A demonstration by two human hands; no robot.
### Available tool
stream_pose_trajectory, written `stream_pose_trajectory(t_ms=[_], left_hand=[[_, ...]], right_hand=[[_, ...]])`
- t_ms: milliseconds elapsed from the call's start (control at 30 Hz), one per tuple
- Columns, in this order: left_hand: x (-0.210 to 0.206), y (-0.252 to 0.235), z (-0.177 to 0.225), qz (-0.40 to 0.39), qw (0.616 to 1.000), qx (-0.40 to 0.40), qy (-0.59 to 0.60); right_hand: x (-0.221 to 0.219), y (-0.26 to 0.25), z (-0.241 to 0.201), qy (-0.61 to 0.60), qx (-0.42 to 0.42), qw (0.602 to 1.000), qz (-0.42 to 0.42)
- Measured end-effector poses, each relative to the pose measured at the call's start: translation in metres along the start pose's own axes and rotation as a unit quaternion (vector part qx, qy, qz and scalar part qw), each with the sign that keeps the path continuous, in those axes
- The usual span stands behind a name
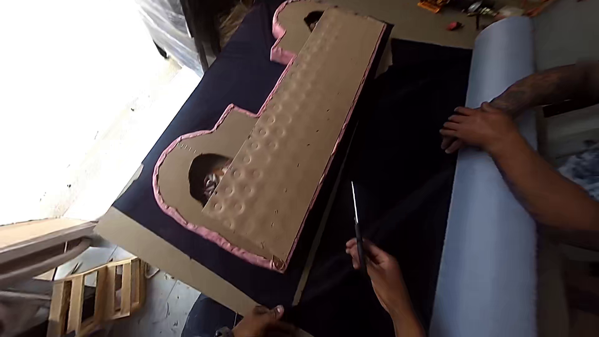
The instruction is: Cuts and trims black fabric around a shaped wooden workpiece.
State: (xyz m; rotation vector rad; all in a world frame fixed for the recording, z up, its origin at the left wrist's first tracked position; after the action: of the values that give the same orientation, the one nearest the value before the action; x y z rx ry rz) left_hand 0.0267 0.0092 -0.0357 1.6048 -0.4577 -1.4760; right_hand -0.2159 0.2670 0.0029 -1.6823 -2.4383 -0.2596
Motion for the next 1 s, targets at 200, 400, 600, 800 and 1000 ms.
stream_pose_trajectory(t_ms=[200,400,600,800,1000], left_hand=[[-0.006,-0.020,-0.030,0.134,0.977,-0.104,0.127],[-0.034,-0.044,-0.036,0.208,0.931,-0.213,0.211],[-0.050,-0.044,-0.061,0.166,0.897,-0.314,0.263],[-0.056,-0.049,-0.064,0.189,0.874,-0.348,0.281],[-0.059,-0.052,-0.065,0.197,0.864,-0.361,0.292]], right_hand=[[0.036,0.116,-0.033,0.017,-0.126,0.931,-0.341],[0.059,0.098,0.001,-0.048,-0.218,0.827,-0.516],[0.017,0.076,0.023,-0.124,-0.217,0.787,-0.564],[-0.012,0.047,0.032,-0.115,-0.175,0.777,-0.594],[0.037,0.045,0.027,-0.117,-0.218,0.742,-0.623]])
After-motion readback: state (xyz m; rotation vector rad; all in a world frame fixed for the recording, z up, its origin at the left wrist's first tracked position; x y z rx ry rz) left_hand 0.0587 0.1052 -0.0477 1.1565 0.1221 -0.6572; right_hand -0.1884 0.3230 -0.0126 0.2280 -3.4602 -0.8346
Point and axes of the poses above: each hand's wrist, its own y-axis away from the middle knuckle, its own x-axis out of the back of the hand, z = x × y, the point moved 1 cm from there along -y, towards the middle knuckle, and after that the axes turned 15 degrees about x, right-handed, at the moved point
